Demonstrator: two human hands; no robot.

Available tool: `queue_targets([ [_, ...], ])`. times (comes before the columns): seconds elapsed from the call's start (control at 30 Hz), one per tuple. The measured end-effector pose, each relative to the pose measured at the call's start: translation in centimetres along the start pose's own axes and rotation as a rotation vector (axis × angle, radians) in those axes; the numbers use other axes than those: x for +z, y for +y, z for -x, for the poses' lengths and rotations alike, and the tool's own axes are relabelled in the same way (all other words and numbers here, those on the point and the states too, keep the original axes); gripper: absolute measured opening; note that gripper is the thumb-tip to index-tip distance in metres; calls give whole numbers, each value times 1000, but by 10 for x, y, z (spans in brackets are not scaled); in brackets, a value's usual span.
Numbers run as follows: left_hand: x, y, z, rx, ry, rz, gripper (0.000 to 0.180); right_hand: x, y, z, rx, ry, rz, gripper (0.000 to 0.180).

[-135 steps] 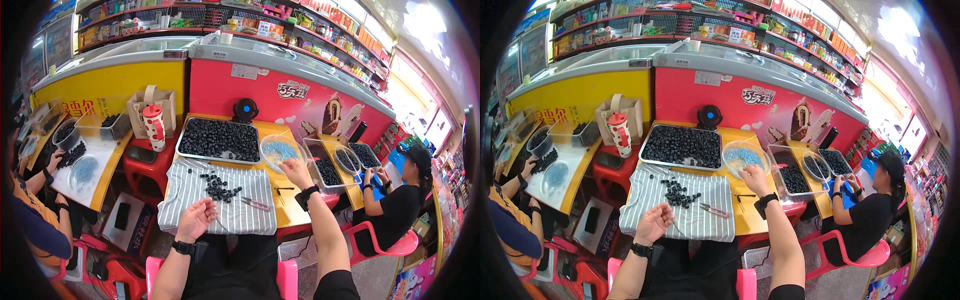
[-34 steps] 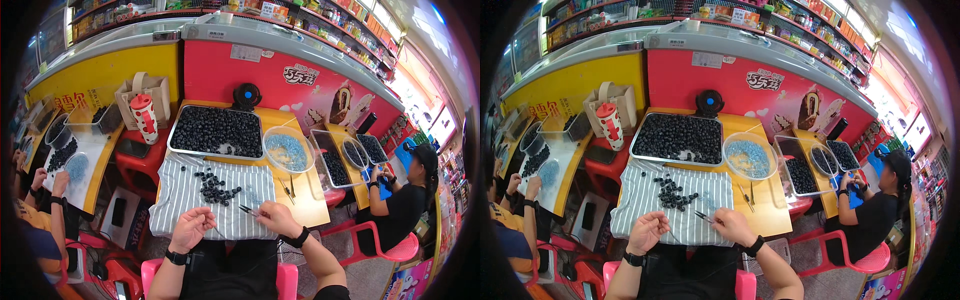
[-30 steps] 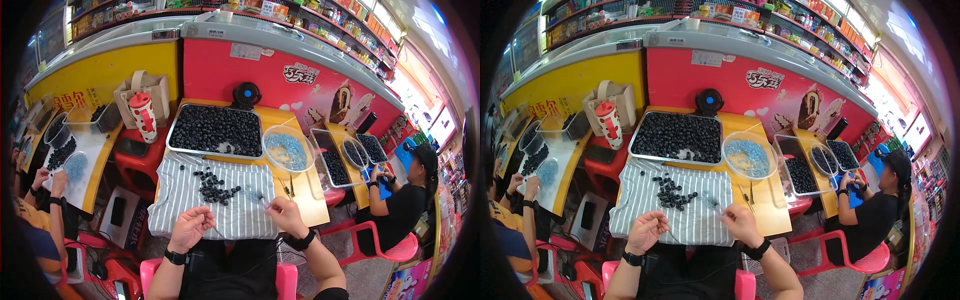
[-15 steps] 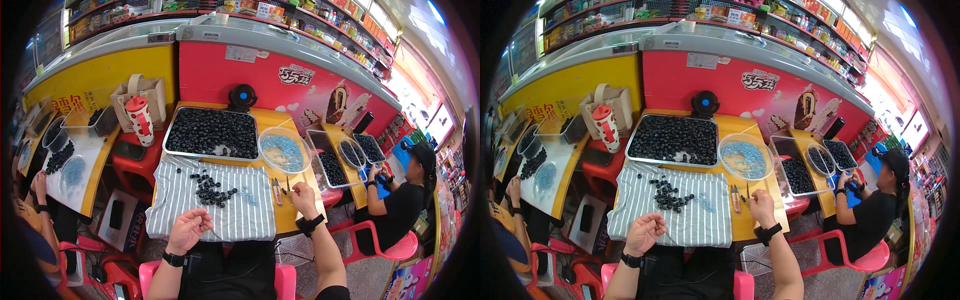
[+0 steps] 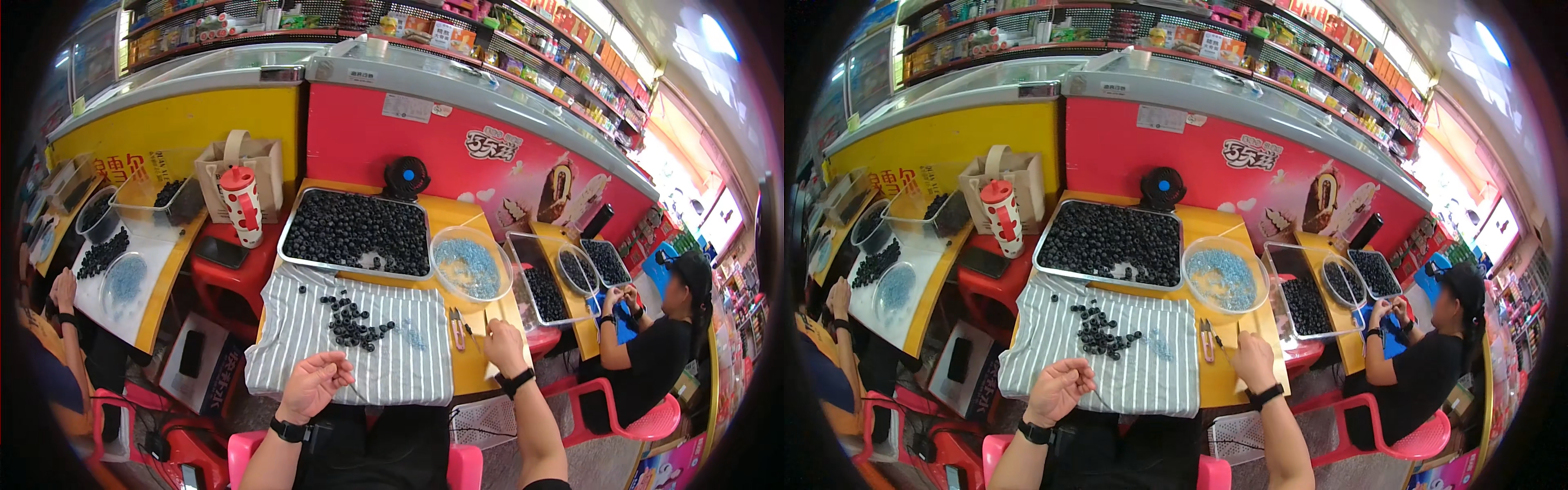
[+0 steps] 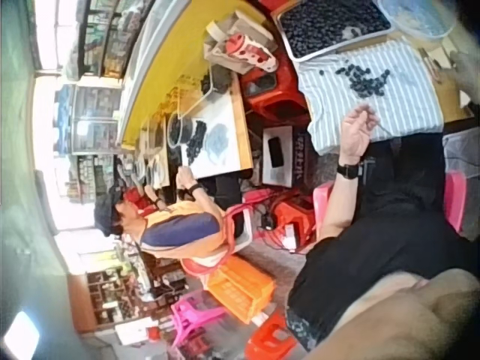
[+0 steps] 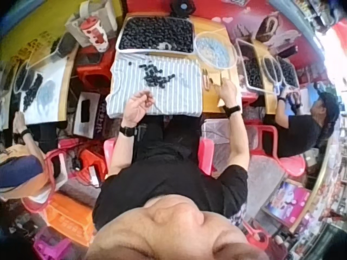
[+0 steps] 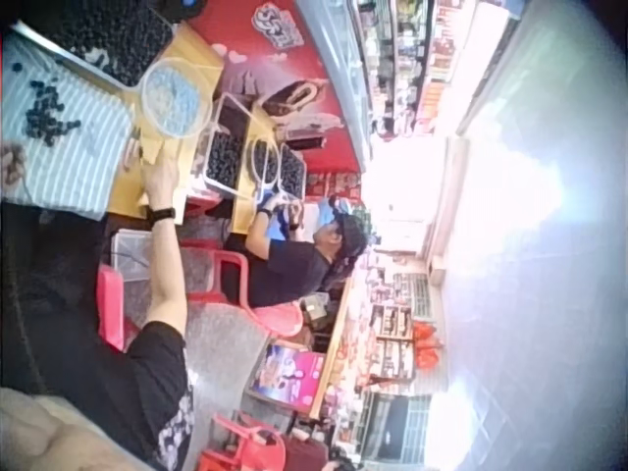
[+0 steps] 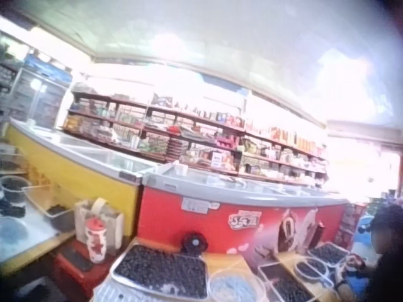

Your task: Assembling small black plastic parts by hand at a workstation in a manufacturing environment.

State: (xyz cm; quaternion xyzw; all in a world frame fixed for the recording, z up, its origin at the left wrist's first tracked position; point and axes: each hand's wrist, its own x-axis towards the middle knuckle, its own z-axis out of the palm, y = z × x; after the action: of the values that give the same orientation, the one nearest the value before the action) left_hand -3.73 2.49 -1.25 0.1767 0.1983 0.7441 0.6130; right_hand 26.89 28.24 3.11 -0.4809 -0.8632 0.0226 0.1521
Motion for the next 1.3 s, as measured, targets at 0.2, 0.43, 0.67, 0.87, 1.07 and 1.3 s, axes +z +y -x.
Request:
queue_targets([
  [0.2,0,-1,-2,7,-16,5,27,-19,-62,53,-200,179,-498,5],
  [0.43,1,-3,0,21,-37,15,27,22,-71,79,-110,237,-800,3],
  [0.67,1,-4,3,50,-3,-27,25,26,-73,81,22,296,-910,5],
  [0.87,0,-6,4,71,-15,-68,23,30,-67,82,17,317,-929,5],
  [1.07,6,-7,5,92,5,-105,23,39,-58,78,9,257,-1078,5],
  [1.3,4,-5,6,79,-14,-70,26,35,-61,80,53,196,-1133,4],
])
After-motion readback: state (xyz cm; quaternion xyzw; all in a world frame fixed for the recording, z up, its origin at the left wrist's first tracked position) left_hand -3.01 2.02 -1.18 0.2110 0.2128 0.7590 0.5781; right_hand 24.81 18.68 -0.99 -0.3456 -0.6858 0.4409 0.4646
